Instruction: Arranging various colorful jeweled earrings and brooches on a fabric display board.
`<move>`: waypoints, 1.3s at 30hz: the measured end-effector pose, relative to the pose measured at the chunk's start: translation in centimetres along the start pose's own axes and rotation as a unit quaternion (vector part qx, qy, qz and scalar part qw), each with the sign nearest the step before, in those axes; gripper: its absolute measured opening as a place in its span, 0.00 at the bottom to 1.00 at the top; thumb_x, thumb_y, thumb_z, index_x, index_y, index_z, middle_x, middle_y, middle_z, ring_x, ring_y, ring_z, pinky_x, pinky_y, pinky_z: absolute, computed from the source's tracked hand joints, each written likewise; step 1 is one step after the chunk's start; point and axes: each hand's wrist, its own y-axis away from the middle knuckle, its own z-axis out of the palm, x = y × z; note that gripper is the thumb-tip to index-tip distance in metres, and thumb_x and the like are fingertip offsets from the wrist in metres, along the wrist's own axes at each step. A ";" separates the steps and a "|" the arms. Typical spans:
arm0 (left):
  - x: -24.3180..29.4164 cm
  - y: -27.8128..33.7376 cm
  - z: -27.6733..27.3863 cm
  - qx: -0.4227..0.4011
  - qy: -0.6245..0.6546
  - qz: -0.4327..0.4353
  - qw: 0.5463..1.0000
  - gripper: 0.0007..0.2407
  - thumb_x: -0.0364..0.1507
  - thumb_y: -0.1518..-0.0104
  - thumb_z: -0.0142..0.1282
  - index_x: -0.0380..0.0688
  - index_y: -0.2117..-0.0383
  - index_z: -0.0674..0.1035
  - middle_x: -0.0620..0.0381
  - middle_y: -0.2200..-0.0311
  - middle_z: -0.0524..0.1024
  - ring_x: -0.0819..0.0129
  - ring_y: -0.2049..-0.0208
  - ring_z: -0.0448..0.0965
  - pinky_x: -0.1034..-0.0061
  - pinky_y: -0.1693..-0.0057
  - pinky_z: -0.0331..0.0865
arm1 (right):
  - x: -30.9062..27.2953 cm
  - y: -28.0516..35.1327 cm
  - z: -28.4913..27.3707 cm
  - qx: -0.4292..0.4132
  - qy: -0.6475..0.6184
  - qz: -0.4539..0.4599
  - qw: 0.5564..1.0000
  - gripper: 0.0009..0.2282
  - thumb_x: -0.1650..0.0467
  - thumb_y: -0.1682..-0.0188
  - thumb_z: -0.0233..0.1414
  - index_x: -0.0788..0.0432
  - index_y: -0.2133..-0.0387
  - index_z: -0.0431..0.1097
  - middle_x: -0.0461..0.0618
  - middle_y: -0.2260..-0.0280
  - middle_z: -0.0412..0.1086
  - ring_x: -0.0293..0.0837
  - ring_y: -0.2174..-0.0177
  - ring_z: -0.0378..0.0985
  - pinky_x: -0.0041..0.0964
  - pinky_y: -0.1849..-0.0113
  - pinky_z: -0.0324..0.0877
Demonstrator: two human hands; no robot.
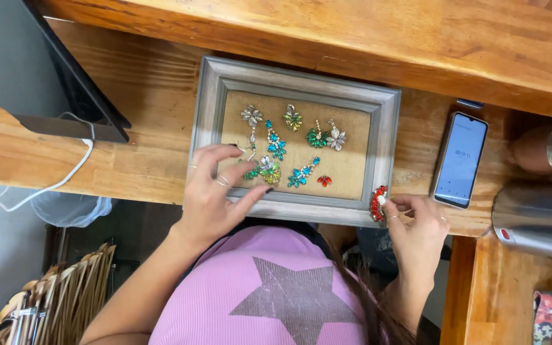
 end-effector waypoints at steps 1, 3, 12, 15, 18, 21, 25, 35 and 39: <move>0.4 0.3 0.6 -0.001 0.000 0.000 1.000 0.13 0.36 0.48 0.72 0.47 0.60 0.83 0.52 0.57 0.74 0.49 0.53 0.77 0.60 0.46 0.74 | -0.2 0.1 -0.1 0.000 0.000 0.001 1.000 0.07 0.64 0.50 0.66 0.52 0.65 0.79 0.44 0.73 0.72 0.48 0.67 0.77 0.44 0.56 0.69; 1.1 0.8 1.8 -0.007 0.071 0.034 0.997 0.12 0.42 0.44 0.64 0.48 0.67 0.84 0.52 0.59 0.75 0.47 0.53 0.77 0.56 0.45 0.73 | -0.7 0.5 -0.3 -0.059 0.064 0.044 0.995 0.14 0.59 0.55 0.67 0.54 0.66 0.79 0.48 0.70 0.73 0.57 0.64 0.76 0.52 0.54 0.66; 1.3 0.3 1.3 -0.021 0.006 0.045 0.999 0.10 0.26 0.42 0.61 0.39 0.56 0.79 0.44 0.55 0.72 0.46 0.53 0.75 0.55 0.44 0.71 | 0.4 1.6 2.7 -0.105 0.072 0.089 0.988 0.09 0.59 0.53 0.61 0.49 0.67 0.76 0.47 0.65 0.69 0.57 0.54 0.66 0.54 0.52 0.55; 0.1 1.4 1.9 0.006 -0.056 -0.028 0.998 0.22 0.29 0.46 0.63 0.48 0.42 0.76 0.43 0.49 0.67 0.40 0.46 0.70 0.54 0.42 0.72 | 0.9 1.2 3.1 -0.041 0.017 0.081 0.996 0.07 0.63 0.53 0.67 0.49 0.71 0.78 0.42 0.73 0.70 0.49 0.65 0.75 0.45 0.54 0.67; 0.0 1.7 1.7 -0.018 -0.081 -0.047 0.995 0.27 0.37 0.41 0.61 0.43 0.36 0.70 0.35 0.41 0.62 0.32 0.37 0.61 0.43 0.34 0.54 | 0.6 1.1 3.4 -0.017 -0.050 0.090 0.995 0.07 0.62 0.49 0.65 0.48 0.69 0.78 0.44 0.72 0.71 0.47 0.65 0.76 0.41 0.55 0.70; 0.7 1.7 1.2 -0.108 -0.088 -0.074 0.987 0.26 0.46 0.35 0.51 0.51 0.32 0.66 0.33 0.30 0.52 0.34 0.28 0.41 0.31 0.34 0.32 | -1.0 -0.4 4.0 -0.013 -0.086 0.070 0.994 0.05 0.63 0.48 0.63 0.48 0.68 0.79 0.44 0.72 0.71 0.46 0.66 0.76 0.42 0.56 0.71; 0.2 2.5 1.9 -0.151 -0.132 -0.069 0.977 0.28 0.55 0.38 0.47 0.65 0.32 0.67 0.42 0.27 0.47 0.37 0.26 0.36 0.31 0.34 0.27 | -3.3 -1.9 4.2 -0.043 -0.105 0.035 0.993 0.05 0.65 0.46 0.60 0.51 0.68 0.79 0.49 0.74 0.70 0.52 0.66 0.76 0.45 0.55 0.70; 0.0 3.6 1.3 -0.142 -0.173 -0.093 0.970 0.30 0.59 0.43 0.49 0.69 0.34 0.67 0.41 0.27 0.47 0.33 0.27 0.39 0.30 0.34 0.33 | -5.5 -3.7 4.4 -0.107 -0.052 0.021 0.993 0.05 0.66 0.46 0.59 0.52 0.65 0.78 0.48 0.72 0.72 0.51 0.64 0.74 0.47 0.55 0.65; -0.2 4.1 1.6 -0.136 -0.174 -0.096 0.971 0.29 0.59 0.44 0.51 0.68 0.36 0.71 0.41 0.29 0.51 0.32 0.29 0.44 0.31 0.33 0.35 | -5.1 -3.8 4.6 -0.114 -0.081 0.037 0.989 0.05 0.66 0.47 0.60 0.53 0.65 0.77 0.47 0.74 0.72 0.50 0.68 0.74 0.45 0.59 0.69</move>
